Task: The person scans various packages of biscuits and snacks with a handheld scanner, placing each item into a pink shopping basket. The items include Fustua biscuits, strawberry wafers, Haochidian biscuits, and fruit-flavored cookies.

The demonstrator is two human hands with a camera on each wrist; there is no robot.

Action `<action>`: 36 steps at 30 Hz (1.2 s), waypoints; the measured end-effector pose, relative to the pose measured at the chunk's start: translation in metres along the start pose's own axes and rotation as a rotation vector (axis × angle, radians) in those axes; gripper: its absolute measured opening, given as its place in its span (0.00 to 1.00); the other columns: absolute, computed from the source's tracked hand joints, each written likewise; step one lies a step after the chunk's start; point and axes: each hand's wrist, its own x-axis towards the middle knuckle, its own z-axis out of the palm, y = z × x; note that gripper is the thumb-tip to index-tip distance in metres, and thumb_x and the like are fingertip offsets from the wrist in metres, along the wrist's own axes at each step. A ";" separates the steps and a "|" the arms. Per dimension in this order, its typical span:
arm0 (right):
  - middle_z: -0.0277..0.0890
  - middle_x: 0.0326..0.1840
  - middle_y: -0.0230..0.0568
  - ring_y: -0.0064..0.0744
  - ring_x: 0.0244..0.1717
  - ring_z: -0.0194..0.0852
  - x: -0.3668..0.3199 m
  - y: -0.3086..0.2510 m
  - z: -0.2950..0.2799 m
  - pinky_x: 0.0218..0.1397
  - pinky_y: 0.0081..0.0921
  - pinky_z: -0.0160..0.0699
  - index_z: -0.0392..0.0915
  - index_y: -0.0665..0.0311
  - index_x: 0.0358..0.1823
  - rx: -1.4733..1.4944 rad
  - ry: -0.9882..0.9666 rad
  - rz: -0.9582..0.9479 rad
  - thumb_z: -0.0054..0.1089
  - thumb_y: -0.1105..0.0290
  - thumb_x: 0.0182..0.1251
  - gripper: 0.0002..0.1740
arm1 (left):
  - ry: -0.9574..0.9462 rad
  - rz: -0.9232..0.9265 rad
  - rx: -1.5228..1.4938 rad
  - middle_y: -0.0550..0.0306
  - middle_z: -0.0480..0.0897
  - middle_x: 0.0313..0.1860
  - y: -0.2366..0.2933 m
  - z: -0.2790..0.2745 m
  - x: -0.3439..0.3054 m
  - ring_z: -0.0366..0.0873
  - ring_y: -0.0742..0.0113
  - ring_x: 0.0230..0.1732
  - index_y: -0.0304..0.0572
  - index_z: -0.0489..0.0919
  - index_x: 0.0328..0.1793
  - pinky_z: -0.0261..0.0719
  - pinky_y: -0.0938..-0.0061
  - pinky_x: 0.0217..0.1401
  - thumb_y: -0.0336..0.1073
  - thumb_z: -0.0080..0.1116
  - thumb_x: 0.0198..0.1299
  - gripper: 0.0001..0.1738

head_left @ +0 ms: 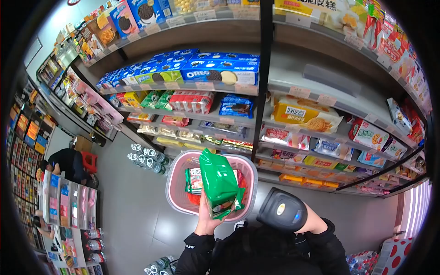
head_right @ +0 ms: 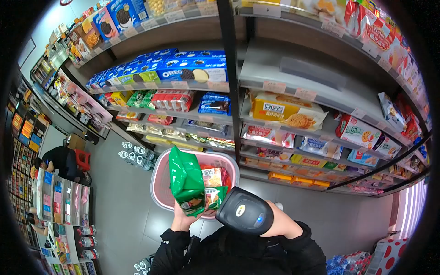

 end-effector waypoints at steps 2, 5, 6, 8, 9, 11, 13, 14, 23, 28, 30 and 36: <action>0.73 0.37 0.47 0.40 0.38 0.71 -0.003 -0.007 0.001 0.43 0.27 0.68 0.67 0.70 0.43 -0.138 -0.053 0.093 0.62 0.70 0.39 0.26 | 0.029 -0.066 -0.130 0.54 0.72 0.48 -0.009 0.006 -0.002 0.70 0.57 0.45 0.50 0.68 0.51 0.73 0.60 0.40 0.63 0.38 0.52 0.31; 0.73 0.35 0.48 0.40 0.36 0.71 0.011 0.036 0.055 0.41 0.27 0.68 0.67 0.71 0.41 -0.109 -0.041 0.006 0.62 0.71 0.39 0.25 | 0.109 -0.015 -0.103 0.53 0.73 0.45 0.035 -0.018 -0.024 0.71 0.57 0.43 0.46 0.69 0.49 0.73 0.63 0.39 0.62 0.39 0.53 0.30; 0.72 0.36 0.48 0.40 0.37 0.71 0.009 0.038 0.055 0.42 0.27 0.68 0.66 0.70 0.42 -0.147 -0.074 0.032 0.62 0.71 0.39 0.25 | 0.056 -0.022 -0.077 0.51 0.74 0.42 0.031 -0.021 -0.024 0.72 0.56 0.40 0.44 0.70 0.48 0.73 0.64 0.40 0.59 0.39 0.53 0.28; 0.72 0.37 0.49 0.42 0.37 0.71 0.011 0.034 0.067 0.43 0.27 0.68 0.66 0.70 0.43 -0.138 -0.067 0.069 0.62 0.71 0.40 0.25 | 0.066 -0.051 -0.097 0.51 0.74 0.42 0.036 -0.041 -0.022 0.72 0.56 0.40 0.44 0.70 0.48 0.73 0.64 0.39 0.58 0.39 0.53 0.28; 0.72 0.37 0.49 0.43 0.37 0.71 0.012 0.031 0.071 0.43 0.27 0.68 0.66 0.70 0.43 -0.135 -0.069 0.098 0.61 0.71 0.40 0.25 | 0.069 -0.070 -0.121 0.50 0.74 0.41 0.037 -0.048 -0.022 0.72 0.56 0.39 0.44 0.70 0.48 0.74 0.64 0.39 0.57 0.39 0.53 0.27; 0.72 0.37 0.49 0.45 0.38 0.70 0.011 0.032 0.076 0.44 0.28 0.68 0.65 0.70 0.44 -0.143 -0.090 0.106 0.61 0.70 0.40 0.26 | 0.113 -0.086 -0.183 0.48 0.74 0.41 0.037 -0.051 -0.026 0.72 0.56 0.38 0.43 0.68 0.50 0.73 0.64 0.39 0.53 0.39 0.53 0.26; 0.71 0.37 0.50 0.45 0.38 0.70 0.010 0.036 0.082 0.43 0.29 0.68 0.66 0.70 0.43 -0.123 -0.127 0.084 0.62 0.69 0.40 0.26 | -0.134 -0.128 -0.254 0.48 0.73 0.39 0.039 -0.061 -0.022 0.71 0.57 0.37 0.45 0.65 0.54 0.73 0.65 0.37 0.50 0.39 0.55 0.24; 0.71 0.37 0.50 0.45 0.38 0.70 0.010 0.037 0.084 0.43 0.29 0.68 0.66 0.70 0.43 -0.117 -0.117 0.088 0.62 0.69 0.40 0.26 | -0.128 -0.146 -0.203 0.51 0.71 0.33 0.039 -0.044 -0.027 0.69 0.61 0.32 0.48 0.63 0.56 0.72 0.70 0.34 0.48 0.39 0.56 0.23; 0.71 0.35 0.49 0.44 0.36 0.69 0.005 0.039 0.093 0.41 0.30 0.68 0.66 0.70 0.41 -0.051 -0.120 0.042 0.62 0.69 0.40 0.24 | -0.286 -0.189 0.042 0.55 0.67 0.24 0.037 -0.048 -0.030 0.64 0.67 0.24 0.45 0.64 0.53 0.67 0.75 0.26 0.47 0.47 0.53 0.23; 0.69 0.42 0.44 0.33 0.42 0.67 0.007 0.035 0.096 0.48 0.27 0.65 0.61 0.70 0.49 0.105 -0.091 0.008 0.62 0.70 0.42 0.30 | -0.308 -0.299 0.115 0.55 0.67 0.24 0.048 -0.072 -0.045 0.65 0.67 0.24 0.44 0.64 0.52 0.67 0.75 0.27 0.47 0.48 0.53 0.23; 0.66 0.47 0.42 0.31 0.46 0.64 0.006 0.040 0.098 0.52 0.26 0.61 0.56 0.68 0.55 0.124 -0.115 0.014 0.63 0.71 0.41 0.36 | -0.318 -0.342 0.140 0.55 0.67 0.25 0.050 -0.083 -0.054 0.65 0.67 0.24 0.43 0.64 0.52 0.67 0.75 0.27 0.47 0.48 0.53 0.23; 0.70 0.40 0.38 0.25 0.38 0.67 0.008 0.050 0.107 0.42 0.22 0.67 0.58 0.68 0.53 0.251 -0.102 0.049 0.60 0.73 0.44 0.32 | -0.387 -0.444 0.202 0.54 0.68 0.25 0.057 -0.114 -0.074 0.66 0.67 0.24 0.42 0.65 0.51 0.67 0.74 0.27 0.47 0.49 0.52 0.23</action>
